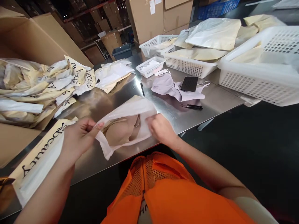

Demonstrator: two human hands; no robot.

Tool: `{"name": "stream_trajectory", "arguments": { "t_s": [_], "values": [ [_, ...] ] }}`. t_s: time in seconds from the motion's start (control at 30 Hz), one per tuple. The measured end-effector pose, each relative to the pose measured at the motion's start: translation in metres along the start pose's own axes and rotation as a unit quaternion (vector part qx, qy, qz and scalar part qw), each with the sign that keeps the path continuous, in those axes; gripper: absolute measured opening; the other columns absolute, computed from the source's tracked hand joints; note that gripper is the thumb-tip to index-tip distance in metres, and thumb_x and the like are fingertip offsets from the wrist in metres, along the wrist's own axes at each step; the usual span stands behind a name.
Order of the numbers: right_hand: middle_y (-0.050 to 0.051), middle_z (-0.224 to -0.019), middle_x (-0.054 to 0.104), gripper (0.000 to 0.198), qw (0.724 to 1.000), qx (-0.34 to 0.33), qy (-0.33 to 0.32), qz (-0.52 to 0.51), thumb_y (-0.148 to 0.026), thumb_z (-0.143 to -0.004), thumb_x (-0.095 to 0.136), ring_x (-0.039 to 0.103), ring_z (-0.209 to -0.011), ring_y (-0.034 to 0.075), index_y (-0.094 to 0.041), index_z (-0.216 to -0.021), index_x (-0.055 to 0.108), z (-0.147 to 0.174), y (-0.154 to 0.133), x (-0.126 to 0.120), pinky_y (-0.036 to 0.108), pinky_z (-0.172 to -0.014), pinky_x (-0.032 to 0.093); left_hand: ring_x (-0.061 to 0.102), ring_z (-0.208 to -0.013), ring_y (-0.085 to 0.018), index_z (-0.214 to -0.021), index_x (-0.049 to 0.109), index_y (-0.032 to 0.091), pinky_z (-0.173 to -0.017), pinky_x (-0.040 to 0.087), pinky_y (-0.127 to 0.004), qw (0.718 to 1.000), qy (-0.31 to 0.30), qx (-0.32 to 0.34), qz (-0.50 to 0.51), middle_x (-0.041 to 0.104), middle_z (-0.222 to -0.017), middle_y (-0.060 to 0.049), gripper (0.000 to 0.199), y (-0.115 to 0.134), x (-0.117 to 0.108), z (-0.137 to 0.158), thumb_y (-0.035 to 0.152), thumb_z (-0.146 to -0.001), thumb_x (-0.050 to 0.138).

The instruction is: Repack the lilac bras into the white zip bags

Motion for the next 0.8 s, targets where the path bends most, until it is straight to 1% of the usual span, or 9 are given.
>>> {"name": "stream_trajectory", "arguments": {
  "t_s": [0.07, 0.13, 0.23, 0.37, 0.47, 0.53, 0.63, 0.7, 0.8],
  "values": [
    [0.012, -0.115, 0.062, 0.035, 0.985, -0.144, -0.087, -0.037, -0.017, -0.096, 0.037, 0.056, -0.113, 0.024, -0.020, -0.124, 0.057, -0.004, -0.040, 0.022, 0.040, -0.095, 0.049, 0.040, -0.046, -0.008, -0.062, 0.047, 0.019, -0.054, 0.030, -0.022, 0.998, -0.022, 0.048, -0.024, 0.046, -0.049, 0.007, 0.037, 0.016, 0.013, 0.003, 0.044, -0.087, 0.056],
    [0.011, -0.136, 0.053, 0.044, 0.964, -0.211, -0.143, -0.074, -0.013, -0.096, 0.036, 0.043, -0.133, 0.024, -0.020, -0.137, 0.050, -0.013, -0.066, 0.043, 0.043, -0.110, 0.039, 0.039, -0.046, -0.008, -0.064, 0.046, 0.019, -0.054, 0.029, -0.022, 0.996, -0.034, 0.076, -0.039, 0.045, -0.049, 0.007, 0.037, 0.025, 0.022, 0.005, 0.045, -0.089, 0.053],
    [0.007, -0.145, 0.047, 0.045, 0.958, -0.195, -0.173, -0.120, -0.015, -0.096, 0.040, 0.035, -0.141, 0.026, -0.023, -0.140, 0.048, -0.032, -0.077, 0.067, 0.049, -0.117, 0.027, 0.040, -0.047, -0.009, -0.067, 0.048, 0.020, -0.054, 0.027, -0.023, 0.994, -0.041, 0.083, -0.063, 0.047, -0.051, 0.007, 0.036, 0.025, 0.023, 0.005, 0.046, -0.091, 0.051],
    [0.004, -0.140, 0.054, 0.044, 0.961, -0.156, -0.179, -0.143, -0.016, -0.095, 0.043, 0.048, -0.132, 0.024, -0.025, -0.137, 0.053, -0.036, -0.078, 0.073, 0.043, -0.113, 0.037, 0.045, -0.049, -0.011, -0.076, 0.056, 0.021, -0.054, 0.026, -0.025, 0.989, -0.055, 0.047, -0.131, 0.053, -0.055, 0.005, 0.031, 0.005, 0.016, 0.011, 0.046, -0.093, 0.049],
    [0.006, -0.141, 0.053, 0.049, 0.959, -0.130, -0.187, -0.170, -0.017, -0.086, 0.058, 0.052, -0.128, 0.026, -0.025, -0.135, 0.056, -0.017, -0.077, 0.062, 0.042, -0.110, 0.041, 0.053, -0.055, -0.015, -0.079, 0.059, 0.021, -0.055, 0.028, -0.026, 0.977, -0.088, 0.063, -0.184, 0.058, -0.060, 0.003, 0.030, -0.003, 0.028, 0.034, 0.044, -0.095, 0.048],
    [0.009, -0.129, 0.062, 0.040, 0.958, -0.100, -0.213, -0.164, -0.022, -0.086, 0.059, 0.060, -0.116, 0.026, -0.023, -0.126, 0.063, -0.002, -0.065, 0.055, 0.042, -0.102, 0.048, 0.058, -0.061, -0.016, -0.085, 0.062, 0.021, -0.055, 0.030, -0.027, 0.968, -0.125, 0.107, -0.189, 0.063, -0.067, 0.001, 0.024, 0.000, 0.046, 0.059, 0.037, -0.096, 0.048],
    [0.013, -0.105, 0.070, 0.026, 0.967, -0.014, -0.230, -0.107, -0.027, -0.085, 0.057, 0.066, -0.098, 0.027, -0.016, -0.104, 0.071, 0.006, -0.019, 0.041, 0.040, -0.088, 0.054, 0.062, -0.071, -0.017, -0.105, 0.064, 0.021, -0.057, 0.037, -0.028, 0.957, -0.163, 0.197, -0.135, 0.067, -0.083, -0.002, 0.019, 0.011, 0.071, 0.098, 0.028, -0.095, 0.049],
    [0.014, -0.096, 0.071, 0.023, 0.976, 0.069, -0.201, -0.054, -0.025, -0.079, 0.057, 0.067, -0.092, 0.028, -0.013, -0.092, 0.071, 0.000, 0.025, 0.023, 0.039, -0.084, 0.053, 0.062, -0.083, -0.020, -0.112, 0.062, 0.019, -0.070, 0.044, -0.031, 0.955, -0.143, 0.247, -0.078, 0.067, -0.092, -0.005, 0.022, 0.016, 0.075, 0.116, 0.027, -0.093, 0.054],
    [0.012, -0.086, 0.071, 0.023, 0.976, 0.190, -0.103, 0.001, -0.019, -0.076, 0.050, 0.067, -0.081, 0.027, -0.012, -0.082, 0.070, -0.008, 0.075, -0.016, 0.036, -0.076, 0.051, 0.059, -0.099, -0.023, -0.113, 0.061, 0.018, -0.090, 0.043, -0.038, 0.963, -0.081, 0.257, -0.028, 0.067, -0.102, -0.006, 0.024, 0.013, 0.071, 0.129, 0.024, -0.090, 0.059]
  ]
}}
Point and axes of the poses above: each hand's wrist, its own z-axis away from the middle knuckle, its own x-axis out of the palm, y = z × x, the point moved 6 cm from there along -z, towards the middle knuckle
